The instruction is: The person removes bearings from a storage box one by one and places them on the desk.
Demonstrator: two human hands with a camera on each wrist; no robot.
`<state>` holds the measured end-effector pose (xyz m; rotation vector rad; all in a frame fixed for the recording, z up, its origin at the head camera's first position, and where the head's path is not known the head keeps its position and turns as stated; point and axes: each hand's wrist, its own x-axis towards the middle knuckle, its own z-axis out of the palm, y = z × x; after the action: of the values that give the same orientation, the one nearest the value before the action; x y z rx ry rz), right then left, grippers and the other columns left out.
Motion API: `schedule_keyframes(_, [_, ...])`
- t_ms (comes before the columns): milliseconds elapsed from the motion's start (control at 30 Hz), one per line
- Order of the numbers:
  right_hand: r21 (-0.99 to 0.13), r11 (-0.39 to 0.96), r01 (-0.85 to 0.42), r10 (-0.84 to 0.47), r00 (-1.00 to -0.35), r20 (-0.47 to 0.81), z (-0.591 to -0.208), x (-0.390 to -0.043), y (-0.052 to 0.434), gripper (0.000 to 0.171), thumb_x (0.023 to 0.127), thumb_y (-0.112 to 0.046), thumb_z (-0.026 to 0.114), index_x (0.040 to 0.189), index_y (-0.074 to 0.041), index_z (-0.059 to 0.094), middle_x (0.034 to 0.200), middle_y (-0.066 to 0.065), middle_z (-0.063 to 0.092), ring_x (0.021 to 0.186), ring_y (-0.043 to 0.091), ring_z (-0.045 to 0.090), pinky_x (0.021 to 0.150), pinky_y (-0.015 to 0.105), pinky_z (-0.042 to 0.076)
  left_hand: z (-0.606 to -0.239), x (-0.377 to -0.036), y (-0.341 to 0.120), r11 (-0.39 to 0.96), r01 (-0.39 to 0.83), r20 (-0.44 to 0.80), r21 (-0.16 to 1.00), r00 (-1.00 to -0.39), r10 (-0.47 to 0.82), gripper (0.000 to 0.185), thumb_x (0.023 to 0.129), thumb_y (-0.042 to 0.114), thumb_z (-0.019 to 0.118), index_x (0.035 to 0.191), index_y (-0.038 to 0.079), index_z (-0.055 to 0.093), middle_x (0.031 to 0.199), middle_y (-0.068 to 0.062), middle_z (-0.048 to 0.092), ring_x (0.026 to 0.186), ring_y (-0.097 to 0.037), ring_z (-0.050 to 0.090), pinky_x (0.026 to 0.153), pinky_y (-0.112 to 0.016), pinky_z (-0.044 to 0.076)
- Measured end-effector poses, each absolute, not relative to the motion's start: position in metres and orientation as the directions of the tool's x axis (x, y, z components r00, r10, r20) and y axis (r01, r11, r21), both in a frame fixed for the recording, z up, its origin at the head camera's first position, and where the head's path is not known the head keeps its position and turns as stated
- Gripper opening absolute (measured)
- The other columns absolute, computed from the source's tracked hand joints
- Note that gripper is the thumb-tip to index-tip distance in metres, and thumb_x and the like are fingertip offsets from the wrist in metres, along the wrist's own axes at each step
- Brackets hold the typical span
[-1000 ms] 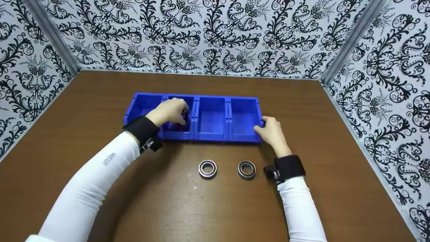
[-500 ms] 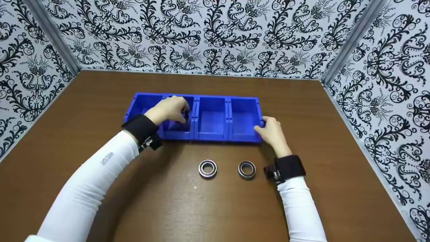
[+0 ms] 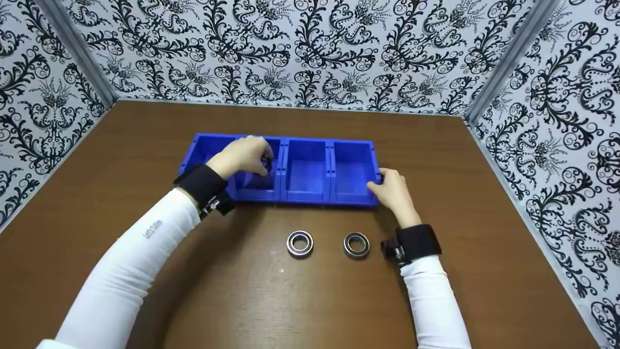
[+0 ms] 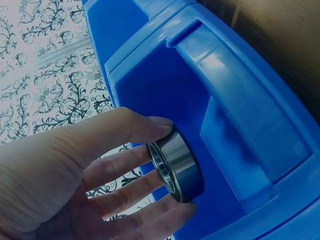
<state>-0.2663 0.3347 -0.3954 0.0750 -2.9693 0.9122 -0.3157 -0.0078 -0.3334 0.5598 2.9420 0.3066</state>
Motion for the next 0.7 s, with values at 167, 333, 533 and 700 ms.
schedule_keyframes(167, [-0.568, 0.822, -0.047, -0.031, -0.999, 0.038, -0.395, -0.266, 0.334, 0.05, 0.092, -0.012, 0.059, 0.133, 0.016, 0.058, 0.107, 0.029, 0.073, 0.069, 0.002, 0.056, 0.063, 0.015, 0.045, -0.331, -0.315, -0.007, 0.908, 0.351, -0.083, 0.229, -0.922, 0.377, 0.03, 0.076, 0.01, 0.077, 0.106, 0.008, 0.074, 0.118, -0.013, 0.075, 0.11, -0.036, 0.071, 0.093, -0.051, 0.059])
schedule_keyframes(333, [-0.579, 0.815, -0.038, -0.029, -0.999, 0.026, -0.395, -0.266, 0.334, 0.051, 0.092, -0.011, 0.059, 0.134, 0.017, 0.056, 0.102, 0.027, 0.073, 0.061, 0.001, 0.053, 0.057, 0.017, 0.044, -0.327, -0.313, -0.007, 0.903, 0.359, -0.076, 0.237, -0.92, 0.386, 0.03, 0.076, 0.009, 0.076, 0.106, 0.008, 0.075, 0.116, -0.013, 0.076, 0.11, -0.037, 0.071, 0.092, -0.051, 0.059])
schedule_keyframes(533, [-0.577, 0.816, -0.035, -0.027, -0.999, 0.023, -0.394, -0.266, 0.334, 0.051, 0.092, -0.011, 0.059, 0.135, 0.016, 0.056, 0.097, 0.024, 0.073, 0.06, 0.002, 0.052, 0.056, 0.019, 0.043, -0.323, -0.311, -0.007, 0.902, 0.36, -0.079, 0.239, -0.919, 0.387, 0.032, 0.077, 0.008, 0.075, 0.108, 0.009, 0.075, 0.117, -0.013, 0.076, 0.111, -0.037, 0.071, 0.093, -0.051, 0.059])
schedule_keyframes(700, [-0.578, 0.815, -0.032, -0.027, -0.999, 0.018, -0.394, -0.266, 0.334, 0.051, 0.092, -0.012, 0.059, 0.134, 0.016, 0.056, 0.102, 0.028, 0.073, 0.06, 0.001, 0.053, 0.055, 0.018, 0.044, -0.32, -0.309, -0.007, 0.902, 0.36, -0.084, 0.238, -0.918, 0.388, 0.031, 0.077, 0.006, 0.073, 0.107, 0.01, 0.075, 0.117, -0.012, 0.076, 0.111, -0.035, 0.071, 0.092, -0.05, 0.059])
